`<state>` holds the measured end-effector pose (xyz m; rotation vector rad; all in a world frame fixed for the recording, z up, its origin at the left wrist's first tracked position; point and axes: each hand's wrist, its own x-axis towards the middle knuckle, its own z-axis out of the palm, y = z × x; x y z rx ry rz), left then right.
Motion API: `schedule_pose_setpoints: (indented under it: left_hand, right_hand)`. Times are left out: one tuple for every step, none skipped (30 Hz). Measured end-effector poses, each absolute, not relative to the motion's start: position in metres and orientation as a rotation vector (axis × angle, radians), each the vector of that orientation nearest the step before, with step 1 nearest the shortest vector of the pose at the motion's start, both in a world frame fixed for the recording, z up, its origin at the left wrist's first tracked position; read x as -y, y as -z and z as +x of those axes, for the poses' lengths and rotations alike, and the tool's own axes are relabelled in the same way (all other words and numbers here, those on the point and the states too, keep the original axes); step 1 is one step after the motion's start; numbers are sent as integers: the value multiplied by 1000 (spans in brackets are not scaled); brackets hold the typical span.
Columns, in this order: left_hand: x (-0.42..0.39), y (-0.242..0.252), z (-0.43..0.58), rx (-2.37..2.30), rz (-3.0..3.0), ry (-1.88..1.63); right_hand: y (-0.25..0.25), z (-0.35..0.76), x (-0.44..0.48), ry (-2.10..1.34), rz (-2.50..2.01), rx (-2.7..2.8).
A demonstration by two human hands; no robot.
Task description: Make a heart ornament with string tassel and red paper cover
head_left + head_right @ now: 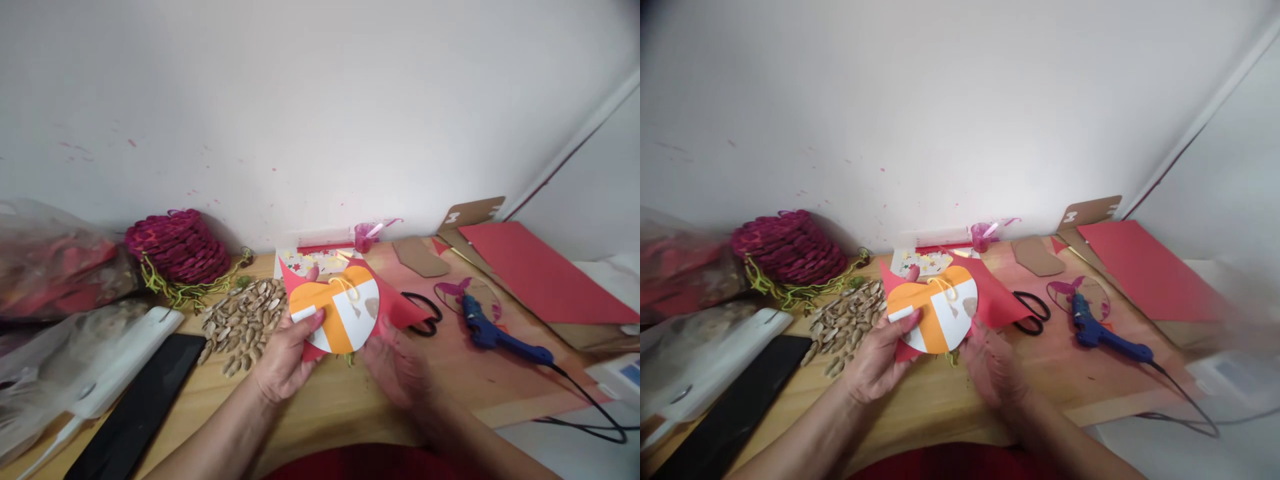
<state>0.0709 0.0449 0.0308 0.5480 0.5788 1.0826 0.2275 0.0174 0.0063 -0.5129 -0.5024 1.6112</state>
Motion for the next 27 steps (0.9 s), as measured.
schedule_pose_setpoints:
  left_hand:
    - [-42, -32, 72, -569, 563, -1079]
    - [-40, -32, 72, -559, 577, -1080]
    - [-38, -33, 73, -552, 588, -1085]
    - [-37, -33, 73, -548, 596, -1089]
    - [-36, -34, 74, -546, 604, -1092]
    - [-35, -34, 74, -546, 611, -1093]
    - [-34, -34, 74, -546, 620, -1095]
    - [-34, -34, 73, -546, 629, -1090]
    - [-33, -34, 72, -544, 637, -1077]
    - [-33, -33, 71, -538, 643, -1061]
    - [-33, -32, 70, -523, 648, -1043]
    - [-33, -31, 68, -500, 649, -1024]
    - [-33, -29, 67, -474, 647, -1006]
    - [-34, -27, 65, -449, 642, -991]
    - [-35, -25, 64, -431, 634, -980]
    - [-36, -23, 63, -426, 622, -967]
    - [-37, -22, 62, -433, 609, -951]
    - [-37, -20, 61, -448, 593, -936]
    - [-38, -19, 61, -466, 576, -921]
    - [-38, -18, 61, -487, 560, -908]
    - [-38, -18, 62, -513, 544, -900]
    - [-38, -19, 63, -545, 529, -900]
    - [-38, -19, 64, -582, 511, -905]
    - [-38, -20, 66, -619, 491, -911]
    - [-37, -21, 67, -650, 469, -917]
    - [-37, -22, 68, -673, 446, -919]
    - [-37, -23, 69, -685, 427, -916]
  right_hand:
    - [-8, 225, -17, -1615, -519, 512]
    - [-9, 223, -17, -1605, -529, 506]
    - [-9, 222, -17, -1586, -540, 491]
    - [-9, 221, -17, -1563, -552, 473]
    - [-9, 221, -17, -1543, -563, 455]
    - [-9, 221, -17, -1530, -572, 441]
    - [-9, 221, -18, -1523, -578, 430]
    - [-8, 222, -18, -1524, -585, 420]
    - [-8, 222, -18, -1529, -594, 411]
    - [-8, 222, -18, -1533, -604, 403]
    - [-8, 223, -18, -1535, -616, 396]
    - [-8, 223, -18, -1534, -626, 393]
    - [-9, 224, -18, -1532, -634, 395]
    - [-9, 224, -18, -1527, -639, 400]
    - [-9, 225, -18, -1522, -641, 407]
    - [-10, 225, -18, -1519, -642, 415]
    - [-10, 225, -18, -1516, -645, 420]
    - [-9, 226, -18, -1513, -649, 424]
    - [-9, 226, -18, -1510, -655, 426]
    - [-8, 226, -18, -1509, -662, 425]
    - [-7, 225, -18, -1508, -670, 420]
    - [-6, 225, -18, -1510, -679, 413]
    - [-5, 225, -17, -1511, -689, 405]
    - [-4, 225, -17, -1512, -698, 399]
    - [-3, 225, -17, -1512, -704, 395]
    - [-2, 225, -17, -1512, -708, 395]
    - [-2, 227, -18, -1517, -707, 400]
